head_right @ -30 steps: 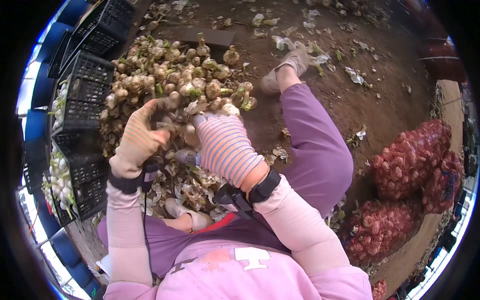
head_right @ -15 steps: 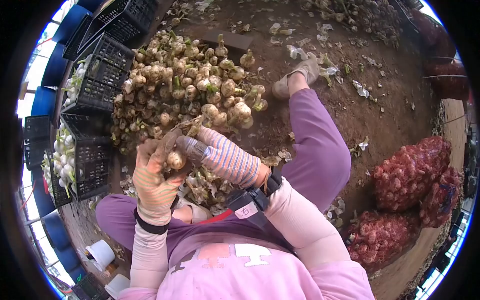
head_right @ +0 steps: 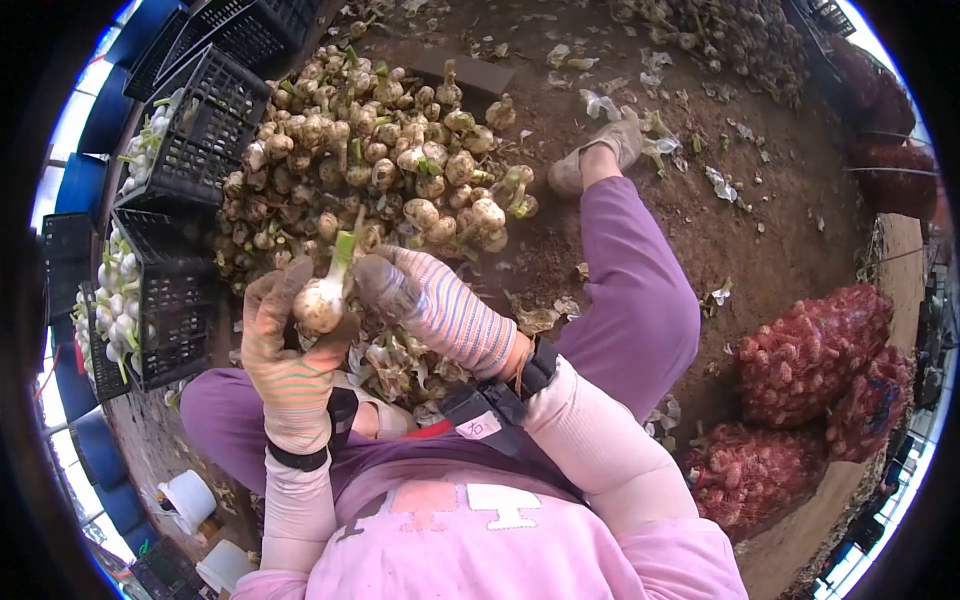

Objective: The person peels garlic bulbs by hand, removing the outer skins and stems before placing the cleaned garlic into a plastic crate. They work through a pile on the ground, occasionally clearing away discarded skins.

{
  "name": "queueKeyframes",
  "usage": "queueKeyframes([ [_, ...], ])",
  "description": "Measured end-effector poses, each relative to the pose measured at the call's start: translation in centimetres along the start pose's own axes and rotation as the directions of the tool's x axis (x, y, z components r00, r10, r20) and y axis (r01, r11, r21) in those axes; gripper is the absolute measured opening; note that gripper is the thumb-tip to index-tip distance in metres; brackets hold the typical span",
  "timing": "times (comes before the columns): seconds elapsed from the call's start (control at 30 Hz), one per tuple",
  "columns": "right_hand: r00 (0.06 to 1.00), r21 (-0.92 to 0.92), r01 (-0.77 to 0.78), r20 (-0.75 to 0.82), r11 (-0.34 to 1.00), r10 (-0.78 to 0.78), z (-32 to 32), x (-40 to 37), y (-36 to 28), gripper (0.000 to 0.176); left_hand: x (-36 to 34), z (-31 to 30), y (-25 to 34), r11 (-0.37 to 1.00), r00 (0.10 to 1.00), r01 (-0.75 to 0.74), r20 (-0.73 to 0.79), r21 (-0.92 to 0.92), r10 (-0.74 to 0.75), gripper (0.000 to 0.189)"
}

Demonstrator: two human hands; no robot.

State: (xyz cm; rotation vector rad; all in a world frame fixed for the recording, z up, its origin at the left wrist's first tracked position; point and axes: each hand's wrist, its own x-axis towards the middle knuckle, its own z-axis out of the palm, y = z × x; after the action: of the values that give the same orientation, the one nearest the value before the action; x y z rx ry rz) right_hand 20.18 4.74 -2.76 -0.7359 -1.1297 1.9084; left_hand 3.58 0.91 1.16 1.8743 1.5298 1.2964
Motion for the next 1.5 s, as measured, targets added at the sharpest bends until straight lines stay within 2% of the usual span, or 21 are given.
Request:
queueKeyframes([
  [0.13,0.989,-0.031,-0.147,0.024,0.989,0.148,1.0,0.1,-1.7,0.040,-0.4,0.2,-0.5,0.996,0.994,-0.078,0.074,0.041,0.075,0.056],
  [0.3,0.985,-0.043,-0.167,0.044,0.985,0.169,0.7,0.0,-0.9,0.037,-1.1,0.2,-1.0,0.998,0.994,-0.041,0.099,0.037,0.038,0.057],
  [0.4,0.984,0.151,-0.176,-0.001,0.973,0.178,0.9,-0.1,-0.8,0.022,-0.9,-0.1,-0.8,0.980,0.993,-0.055,0.115,0.191,0.033,0.059],
  [0.5,0.988,-0.076,-0.119,0.095,0.990,0.126,-0.1,-0.1,-0.1,0.023,-0.2,-0.4,-0.3,0.976,0.973,-0.178,0.174,0.124,0.155,0.057],
  [0.53,0.994,-0.189,-0.036,0.092,0.981,0.054,-0.3,-0.1,0.6,0.024,-0.1,-0.2,0.3,0.951,0.976,0.194,0.141,-0.239,-0.163,0.052],
  [0.57,0.995,-0.301,0.046,0.097,0.953,-0.017,-0.5,-0.2,1.0,0.026,0.0,-0.1,0.6,0.668,0.864,0.493,0.225,-0.557,-0.450,0.047],
  [0.67,0.992,-0.223,0.058,-0.100,0.973,-0.082,0.8,0.7,1.5,0.026,-0.8,0.6,-0.6,0.868,0.933,0.356,0.085,-0.345,-0.349,0.055],
  [0.7,0.974,-0.067,0.143,-0.166,0.988,-0.152,2.0,0.8,1.2,0.028,-0.6,0.8,-0.9,0.997,0.998,0.064,0.005,-0.032,-0.064,0.057],
  [0.73,0.975,-0.068,0.141,-0.166,0.988,-0.151,1.9,0.7,1.0,0.028,-0.8,0.9,-1.1,0.997,0.998,0.065,0.004,-0.034,-0.065,0.057],
  [0.8,0.987,0.212,-0.125,-0.074,0.969,0.143,1.6,0.4,0.6,0.028,-1.1,1.2,-1.4,0.995,0.999,0.014,-0.052,0.102,-0.008,0.058],
  [0.97,0.976,0.267,-0.073,-0.177,0.961,0.123,2.1,0.6,1.3,0.023,-1.8,1.5,-2.1,0.912,0.984,-0.172,0.019,0.372,0.178,0.058],
  [1.1,0.974,0.231,-0.031,-0.211,0.972,0.081,2.3,0.3,1.7,0.025,-1.6,1.8,-1.6,0.967,0.996,-0.085,0.005,0.240,0.086,0.058],
  [1.13,0.973,0.257,0.031,-0.227,0.966,0.029,2.5,0.2,1.7,0.025,-1.6,1.5,-1.7,0.985,0.987,0.159,0.033,-0.070,-0.157,0.056],
  [1.17,0.970,0.281,0.093,-0.243,0.955,-0.023,2.7,0.2,1.7,0.026,-1.5,1.3,-1.8,0.848,0.919,0.393,0.132,-0.356,-0.371,0.054],
  [1.2,0.970,0.280,0.092,-0.244,0.955,-0.022,2.6,0.2,1.7,0.026,-1.4,1.1,-1.7,0.847,0.919,0.394,0.132,-0.357,-0.372,0.054],
  [1.27,0.983,0.070,0.082,-0.171,0.994,-0.069,2.2,0.3,1.6,0.028,-0.5,0.6,-0.9,0.214,0.780,0.559,0.420,-0.801,-0.464,0.054],
  [1.3,0.995,-0.022,0.027,-0.095,0.999,-0.029,1.9,0.2,1.7,0.031,-0.1,0.9,0.0,0.102,0.673,0.589,0.416,-0.802,-0.612,0.059],
  [1.33,1.000,-0.118,-0.021,-0.023,0.993,0.019,1.6,0.1,1.9,0.034,-1.5,-0.6,-3.8,-0.211,0.649,0.646,0.674,-0.733,-0.353,0.058],
  [1.4,0.997,-0.140,0.068,-0.027,0.988,-0.073,1.8,0.3,1.7,0.032,-0.8,0.0,-3.0,-0.229,0.531,0.602,0.598,-0.765,-0.601,0.052],
  [1.47,0.996,-0.100,0.032,-0.081,0.994,-0.040,1.7,0.3,1.9,0.030,-0.6,0.3,-3.1,0.309,0.656,0.693,0.392,-0.651,-0.645,0.044],
  [1.5,0.991,-0.063,-0.004,-0.131,0.998,-0.005,1.6,0.4,2.0,0.029,-0.6,0.0,-4.0,0.790,0.895,0.446,0.187,-0.420,-0.406,0.035],
])
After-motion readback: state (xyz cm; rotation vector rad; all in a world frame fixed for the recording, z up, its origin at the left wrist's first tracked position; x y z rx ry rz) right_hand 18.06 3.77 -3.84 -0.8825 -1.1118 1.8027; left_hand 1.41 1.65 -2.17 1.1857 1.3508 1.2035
